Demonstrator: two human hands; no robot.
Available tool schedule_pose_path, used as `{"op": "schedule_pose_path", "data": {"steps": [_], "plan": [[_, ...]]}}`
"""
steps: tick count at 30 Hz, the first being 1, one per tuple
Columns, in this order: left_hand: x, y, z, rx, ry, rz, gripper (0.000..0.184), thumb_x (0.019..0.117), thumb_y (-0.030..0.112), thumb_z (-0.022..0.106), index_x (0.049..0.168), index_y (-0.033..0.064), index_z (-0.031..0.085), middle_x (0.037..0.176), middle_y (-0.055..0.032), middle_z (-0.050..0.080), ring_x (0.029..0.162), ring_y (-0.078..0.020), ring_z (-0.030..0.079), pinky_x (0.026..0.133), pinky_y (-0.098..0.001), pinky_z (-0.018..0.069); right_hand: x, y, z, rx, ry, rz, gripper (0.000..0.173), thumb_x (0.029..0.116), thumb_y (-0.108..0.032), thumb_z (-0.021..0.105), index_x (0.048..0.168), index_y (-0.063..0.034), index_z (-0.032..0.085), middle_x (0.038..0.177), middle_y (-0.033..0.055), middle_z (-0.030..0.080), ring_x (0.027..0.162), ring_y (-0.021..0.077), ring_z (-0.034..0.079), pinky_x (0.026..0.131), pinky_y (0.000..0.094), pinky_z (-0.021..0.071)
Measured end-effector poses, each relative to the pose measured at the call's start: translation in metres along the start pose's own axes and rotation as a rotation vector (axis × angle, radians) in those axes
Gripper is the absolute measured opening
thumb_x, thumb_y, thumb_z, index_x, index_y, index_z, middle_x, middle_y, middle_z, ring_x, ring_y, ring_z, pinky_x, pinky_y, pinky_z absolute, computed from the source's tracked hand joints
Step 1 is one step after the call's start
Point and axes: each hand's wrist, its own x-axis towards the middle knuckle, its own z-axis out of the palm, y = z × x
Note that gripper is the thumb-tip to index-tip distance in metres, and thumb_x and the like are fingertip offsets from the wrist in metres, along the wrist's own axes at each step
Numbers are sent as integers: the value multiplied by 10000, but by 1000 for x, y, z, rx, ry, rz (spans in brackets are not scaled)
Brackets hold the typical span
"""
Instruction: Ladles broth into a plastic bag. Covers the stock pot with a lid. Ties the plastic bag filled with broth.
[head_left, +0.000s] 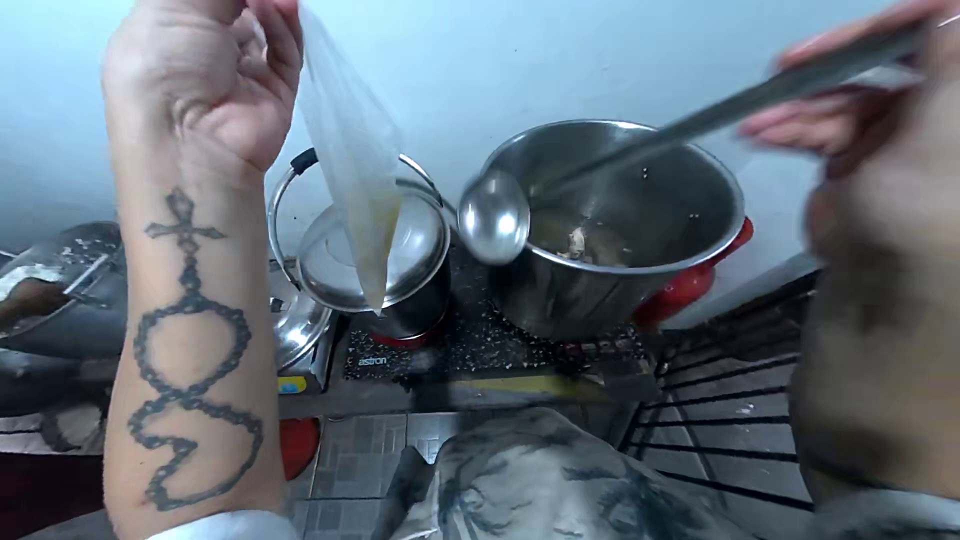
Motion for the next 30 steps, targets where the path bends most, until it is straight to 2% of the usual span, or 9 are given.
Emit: {"op": "schedule_pose_path", "data": {"steps": [3, 7, 12, 15, 18, 21, 25, 27, 30], "plan": [[-10, 16, -58, 119, 40, -31, 249, 997, -40, 466, 856, 152, 539, 703, 55, 629, 643, 10, 630, 685, -124, 561, -51, 11, 61, -255, -234, 216, 308, 1122, -242, 370, 1103, -49, 609, 973, -21, 712, 745, 37, 698, 710, 247, 622], [-28, 35, -147, 180, -44, -29, 323, 1006, -1, 406, 808, 161, 604, 779, 74, 673, 651, 49, 603, 655, -70, 518, -102, 85, 125, -436, -618, 621, 361, 1129, -238, 399, 1196, 33, 627, 1070, 172, 716, 894, 279, 714, 854, 501, 568], [-70, 55, -237, 182, 0, 14, 270, 1042, 16, 363, 1087, 105, 614, 910, 79, 671, 714, 56, 616, 701, -60, 521, -135, 164, 157, -428, -695, 906, 415, 1141, -256, 348, 1317, 49, 566, 1169, 202, 680, 1020, 301, 682, 937, 492, 529], [-110, 66, -276, 208, 125, 28, 274, 1053, 29, 362, 1135, 110, 611, 955, 80, 681, 720, 68, 623, 682, -56, 526, -141, 184, 160, -410, -681, 967, 437, 1141, -279, 346, 1362, 43, 544, 1223, 219, 663, 1053, 310, 675, 959, 485, 526], [-153, 79, -298, 275, 258, 50, 325, 1026, 14, 345, 1121, 141, 628, 864, 119, 660, 685, 83, 603, 649, -51, 513, -139, 185, 167, -429, -724, 970, 459, 1144, -277, 324, 1394, 51, 525, 1277, 231, 643, 1085, 302, 675, 971, 462, 529], [-181, 91, -318, 327, 401, 9, 366, 1009, 10, 322, 1115, 167, 636, 771, 140, 644, 641, 88, 589, 623, -56, 502, -149, 177, 168, -571, -740, 867, 484, 1143, -291, 317, 1376, 72, 537, 1253, 262, 658, 1112, 374, 667, 1000, 543, 496], [-210, 103, -367, 348, 465, 9, 420, 978, -3, 329, 1216, 184, 620, 887, 145, 681, 645, 107, 589, 594, -44, 496, -157, 123, 177, -1040, -912, 776, 631, 1115, -414, 388, 1242, 170, 590, 1251, 418, 595, 1236, 573, 561, 1015, 700, 423], [-223, 110, -399, 353, 452, 26, 425, 954, 16, 411, 1268, 197, 633, 911, 139, 703, 638, 97, 593, 581, -55, 498, -172, 89, 217, -1037, -1152, 709, 561, 1111, -360, 426, 1138, 158, 640, 1158, 412, 628, 1149, 580, 602, 936, 704, 465], [-235, 123, -427, 314, 460, 22, 443, 906, 17, 524, 1312, 172, 613, 906, 108, 710, 579, 73, 578, 518, -67, 481, -208, 73, 335, -633, -1471, 483, 447, 1096, -326, 481, 1214, 65, 662, 1134, 317, 679, 1114, 493, 648, 960, 657, 483]]}}
